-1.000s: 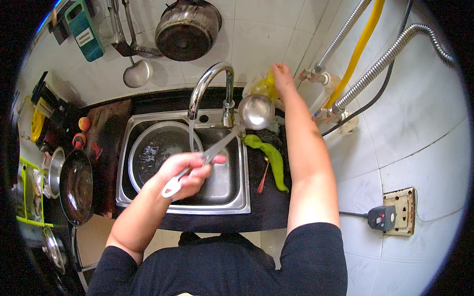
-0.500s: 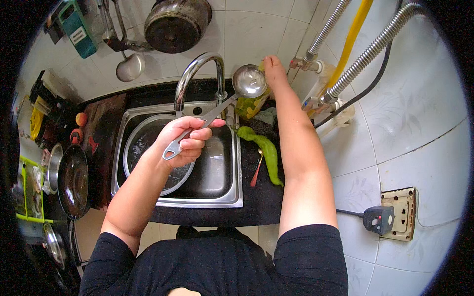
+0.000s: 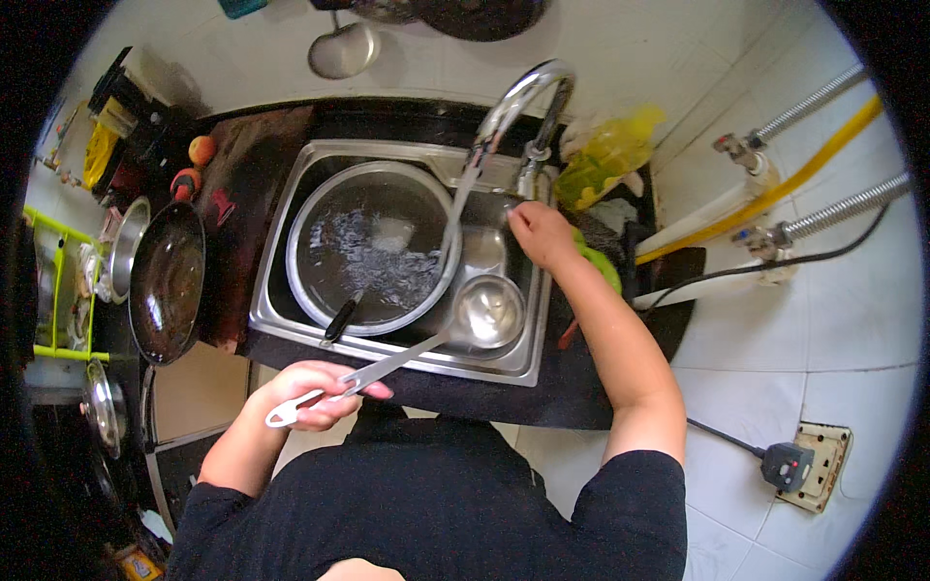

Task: The person washes a large metal bowl, a wooden cutting board, a small saucepan, a ladle, and a spatula in a kitchen sink. They scrub the items with a cloth and a steel wool pad, rinse them under running water, and place the cleaned items on a wall-mounted rack or the counter.

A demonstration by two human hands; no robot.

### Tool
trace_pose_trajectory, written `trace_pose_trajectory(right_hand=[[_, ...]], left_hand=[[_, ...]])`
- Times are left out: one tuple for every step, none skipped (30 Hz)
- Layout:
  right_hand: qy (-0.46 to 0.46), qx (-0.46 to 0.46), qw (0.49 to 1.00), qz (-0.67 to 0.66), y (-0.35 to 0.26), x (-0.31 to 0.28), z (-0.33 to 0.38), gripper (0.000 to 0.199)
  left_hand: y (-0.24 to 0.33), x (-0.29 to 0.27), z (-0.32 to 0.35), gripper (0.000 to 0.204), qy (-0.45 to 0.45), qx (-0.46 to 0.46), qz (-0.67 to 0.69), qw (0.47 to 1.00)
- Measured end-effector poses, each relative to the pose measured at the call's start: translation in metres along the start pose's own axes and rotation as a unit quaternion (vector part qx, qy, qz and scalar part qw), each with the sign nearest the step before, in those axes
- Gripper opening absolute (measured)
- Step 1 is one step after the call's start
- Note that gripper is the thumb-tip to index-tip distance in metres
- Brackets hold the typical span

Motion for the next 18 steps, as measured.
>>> trace_pose_trajectory(right_hand=[[0.02, -0.03, 0.999, -0.036, 0.002, 0.012, -0.004, 0.028], [0.04, -0.059, 0.995, -0.073, 0.005, 0.024, -0.012, 0.029], [0.031, 0.053, 0.992, -0.106, -0.009, 0.023, -0.023, 0.029], [0.056, 0.068, 0.994, -0.072, -0.016, 0.019, -0.034, 0.027], [0.118, 0.045, 0.98, -0.154, -0.011, 0.03, -0.043, 0.025], [0.181, 0.023, 0.955, -0.232, -0.011, 0.043, -0.048, 0.023], [0.222, 0.052, 0.939, -0.258, -0.012, 0.059, -0.047, 0.021], [0.193, 0.043, 0.953, -0.23, -0.017, 0.079, -0.043, 0.021], [0.162, 0.031, 0.966, -0.2, -0.028, 0.096, -0.036, 0.021], [0.131, 0.016, 0.977, -0.168, -0.037, 0.113, -0.03, 0.022], [0.027, 0.01, 0.992, -0.124, -0.047, 0.136, -0.024, 0.024], [-0.079, 0.004, 0.994, -0.079, -0.056, 0.159, -0.018, 0.025], [-0.123, -0.033, 0.991, -0.045, -0.063, 0.179, -0.015, 0.028], [-0.167, -0.07, 0.983, -0.011, -0.07, 0.199, -0.016, 0.031], [-0.158, -0.054, 0.986, 0.003, -0.072, 0.22, -0.023, 0.034], [-0.147, -0.037, 0.988, 0.015, -0.077, 0.239, -0.032, 0.038], [-0.135, -0.021, 0.99, 0.028, -0.081, 0.255, -0.043, 0.042], [-0.143, 0.002, 0.989, 0.042, -0.096, 0.264, -0.055, 0.045]], left_hand=[[-0.006, -0.008, 0.015, 0.051, 0.014, 0.008, -0.002, 1.0], [-0.009, -0.015, 0.028, 0.049, 0.035, 0.018, -0.016, 0.999], [-0.014, -0.02, 0.043, 0.046, 0.044, 0.036, -0.012, 0.998], [-0.017, -0.024, 0.054, 0.044, 0.051, 0.05, -0.012, 0.997], [-0.02, -0.029, 0.063, 0.046, 0.069, 0.077, -0.005, 0.995], [-0.023, -0.038, 0.072, 0.048, 0.082, 0.112, -0.026, 0.99], [-0.023, -0.044, 0.08, 0.049, 0.095, 0.136, -0.025, 0.986], [-0.022, -0.05, 0.087, 0.049, 0.107, 0.158, -0.025, 0.981], [-0.022, -0.056, 0.092, 0.049, 0.12, 0.19, -0.029, 0.974], [-0.021, -0.061, 0.095, 0.049, 0.126, 0.221, -0.002, 0.967], [-0.018, -0.062, 0.098, 0.049, 0.154, 0.245, -0.011, 0.957], [-0.015, -0.062, 0.101, 0.048, 0.182, 0.267, -0.018, 0.946], [-0.011, -0.066, 0.105, 0.046, 0.217, 0.281, -0.03, 0.934], [-0.007, -0.07, 0.11, 0.046, 0.209, 0.286, -0.01, 0.935], [-0.004, -0.074, 0.116, 0.046, 0.201, 0.292, 0.007, 0.935], [0.0, -0.076, 0.122, 0.046, 0.194, 0.299, 0.024, 0.934], [0.003, -0.077, 0.126, 0.047, 0.19, 0.3, 0.042, 0.934], [0.004, -0.082, 0.129, 0.047, 0.194, 0.304, 0.044, 0.932]])
Point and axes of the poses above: each hand's wrist, its own z-axis away from the middle knuckle, its own x-axis out of the palm, y = z × x, the point moved 1 cm from there along -z, towards the middle knuckle, and after that the axes turned 4 degrees about -x, right-handed, at the moved point
